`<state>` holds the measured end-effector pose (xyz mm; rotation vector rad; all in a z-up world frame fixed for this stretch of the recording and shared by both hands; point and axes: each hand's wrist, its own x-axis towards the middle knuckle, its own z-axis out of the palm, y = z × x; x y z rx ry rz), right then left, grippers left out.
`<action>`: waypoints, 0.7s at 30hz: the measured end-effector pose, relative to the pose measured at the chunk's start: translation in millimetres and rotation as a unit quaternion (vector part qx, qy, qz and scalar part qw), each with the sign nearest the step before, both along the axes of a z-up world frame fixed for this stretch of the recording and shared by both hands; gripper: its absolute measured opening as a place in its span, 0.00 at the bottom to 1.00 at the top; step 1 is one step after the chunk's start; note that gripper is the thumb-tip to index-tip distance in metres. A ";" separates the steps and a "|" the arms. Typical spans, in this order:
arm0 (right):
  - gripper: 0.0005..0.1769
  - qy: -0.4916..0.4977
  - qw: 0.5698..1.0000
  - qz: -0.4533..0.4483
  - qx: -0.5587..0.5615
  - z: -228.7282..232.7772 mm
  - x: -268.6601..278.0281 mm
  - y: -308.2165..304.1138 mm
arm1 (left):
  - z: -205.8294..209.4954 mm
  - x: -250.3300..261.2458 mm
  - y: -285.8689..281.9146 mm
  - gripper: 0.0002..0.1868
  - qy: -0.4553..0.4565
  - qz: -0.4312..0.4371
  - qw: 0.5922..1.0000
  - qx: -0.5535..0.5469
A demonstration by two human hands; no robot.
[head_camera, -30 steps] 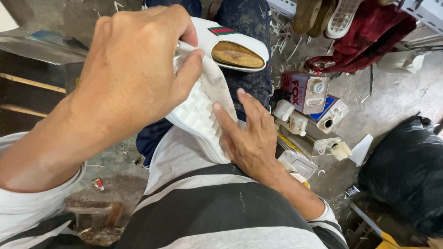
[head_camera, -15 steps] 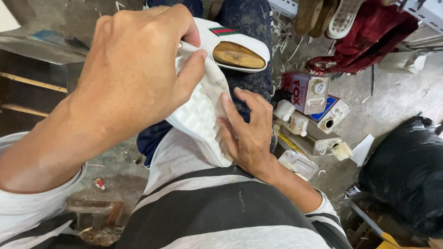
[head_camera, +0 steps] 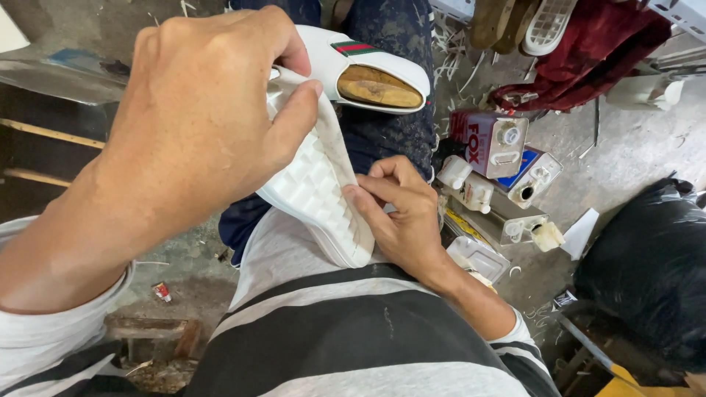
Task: The person holds a white slip-on shoe and a separate white sole, aligns the sole to the shoe's bottom, and presses it into place. They smooth the edges and sides of the sole with their hands to ensure it adheres properly.
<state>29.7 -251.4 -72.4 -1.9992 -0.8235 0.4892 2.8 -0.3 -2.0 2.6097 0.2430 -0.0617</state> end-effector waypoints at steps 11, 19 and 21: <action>0.26 -0.179 0.984 -0.014 0.018 17.5 21.5 14.8 | -3.1 4.2 4.9 0.09 -0.026 0.001 1.000 -0.006; 0.08 -0.097 0.993 -0.013 0.060 6.7 27.2 49.1 | -1.2 3.4 1.5 0.09 -0.005 0.033 0.999 -0.038; 0.07 -0.038 0.998 -0.032 0.043 2.2 29.0 48.7 | -3.4 6.0 1.3 0.09 -0.015 0.031 0.998 -0.058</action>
